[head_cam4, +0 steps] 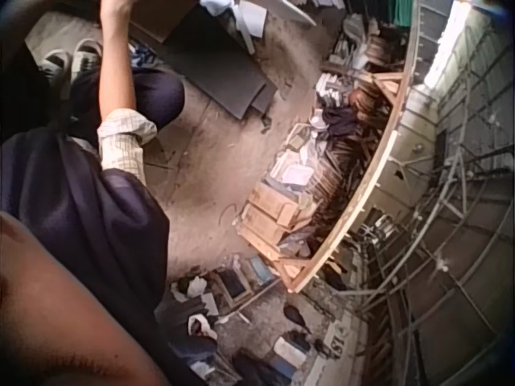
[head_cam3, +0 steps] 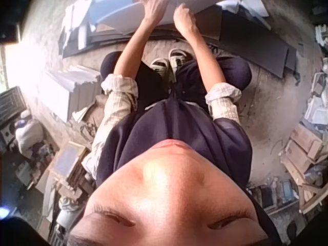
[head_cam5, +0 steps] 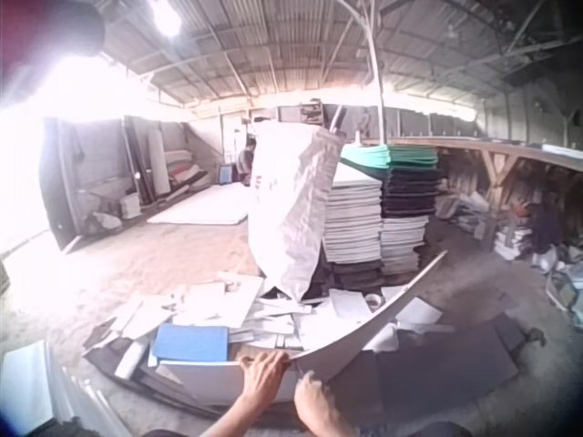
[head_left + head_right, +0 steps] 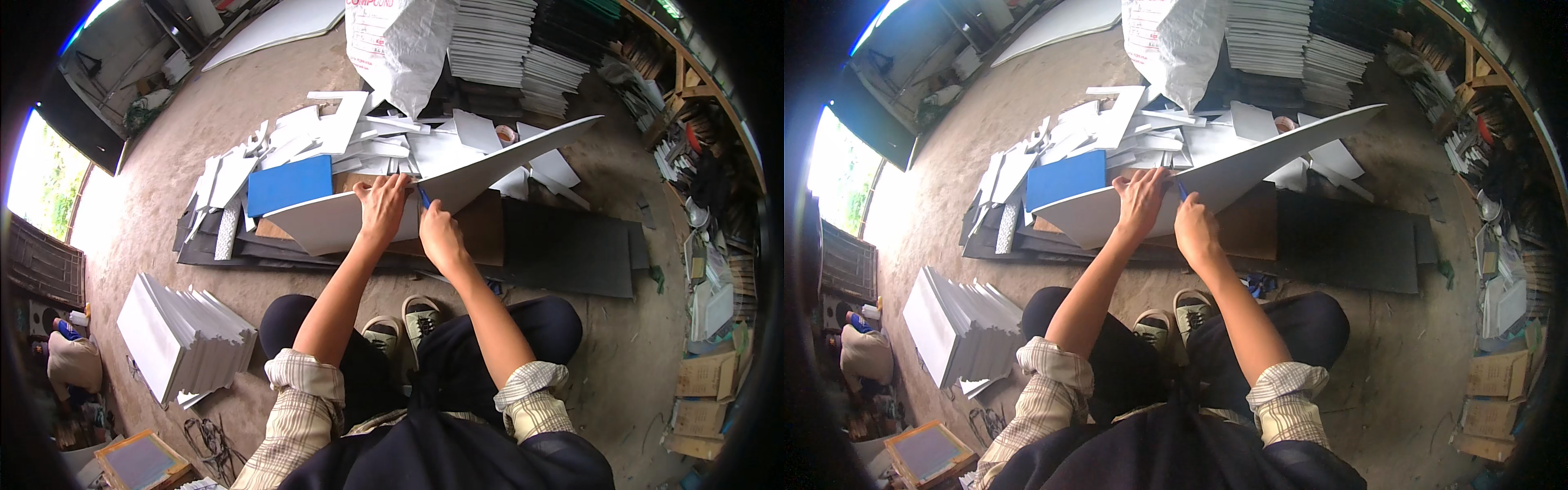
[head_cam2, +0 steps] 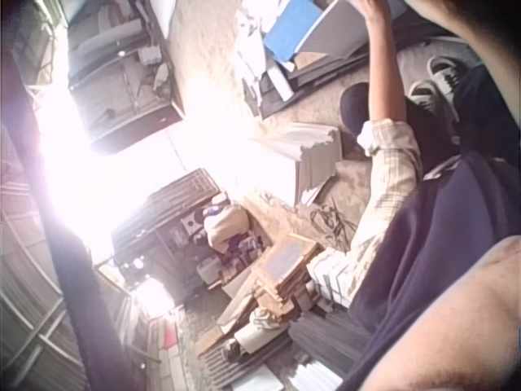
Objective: The person sits on the floor and uses a utility knife to cut white rectangular sheets of material. They use a blue rectangular board as a guide to ensure straight cuts, repeatedly aligning the board and slicing along its edge. The person handles the sheets one at a time, separating the cut pieces and discarding the excess material.
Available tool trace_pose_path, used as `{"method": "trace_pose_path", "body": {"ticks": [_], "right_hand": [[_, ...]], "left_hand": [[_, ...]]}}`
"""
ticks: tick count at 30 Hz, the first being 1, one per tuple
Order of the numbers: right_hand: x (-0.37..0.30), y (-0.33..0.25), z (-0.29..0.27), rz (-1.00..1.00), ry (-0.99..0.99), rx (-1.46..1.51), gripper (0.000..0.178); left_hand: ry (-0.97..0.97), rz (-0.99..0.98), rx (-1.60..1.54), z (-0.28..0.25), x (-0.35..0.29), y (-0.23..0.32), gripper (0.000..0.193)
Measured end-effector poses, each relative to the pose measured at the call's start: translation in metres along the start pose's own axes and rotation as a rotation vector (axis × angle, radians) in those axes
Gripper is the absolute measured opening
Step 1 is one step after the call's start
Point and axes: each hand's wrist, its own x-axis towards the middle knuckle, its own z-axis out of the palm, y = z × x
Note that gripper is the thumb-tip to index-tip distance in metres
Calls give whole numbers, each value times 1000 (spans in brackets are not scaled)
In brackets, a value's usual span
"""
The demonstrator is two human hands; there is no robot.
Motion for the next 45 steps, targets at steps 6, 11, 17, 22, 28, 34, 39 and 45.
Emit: {"method": "trace_pose_path", "body": {"ticks": [6, 11, 17, 22, 28, 34, 39, 45], "right_hand": [[-20, 1, 9, 15, -10, 41, 26], [7, 2, 6, 27, -56, 43, 21], [7, -3, 3, 62, -95, 84, 21], [-6, 7, 2, 67, -106, 85, 21], [-8, 4, 11, 85, -132, 77, 23], [20, 9, 18, 70, -138, 136, 24], [3, 10, 12, 76, -181, 119, 23], [-7, 14, 25, 102, -200, 66, 29]], "left_hand": [[-58, -17, 2, 2, -1, -12, 19], [14, 33, -72, 3, -1, -5, 15], [105, -172, -193, -10, 14, 9, 26], [-6, -215, -257, -8, 14, 9, 22], [123, -164, -233, 4, 11, 3, 17], [94, -174, -181, 5, 15, 4, 16], [71, -145, -103, 8, 10, 3, 17], [64, -138, -115, 8, 10, 0, 19]]}}
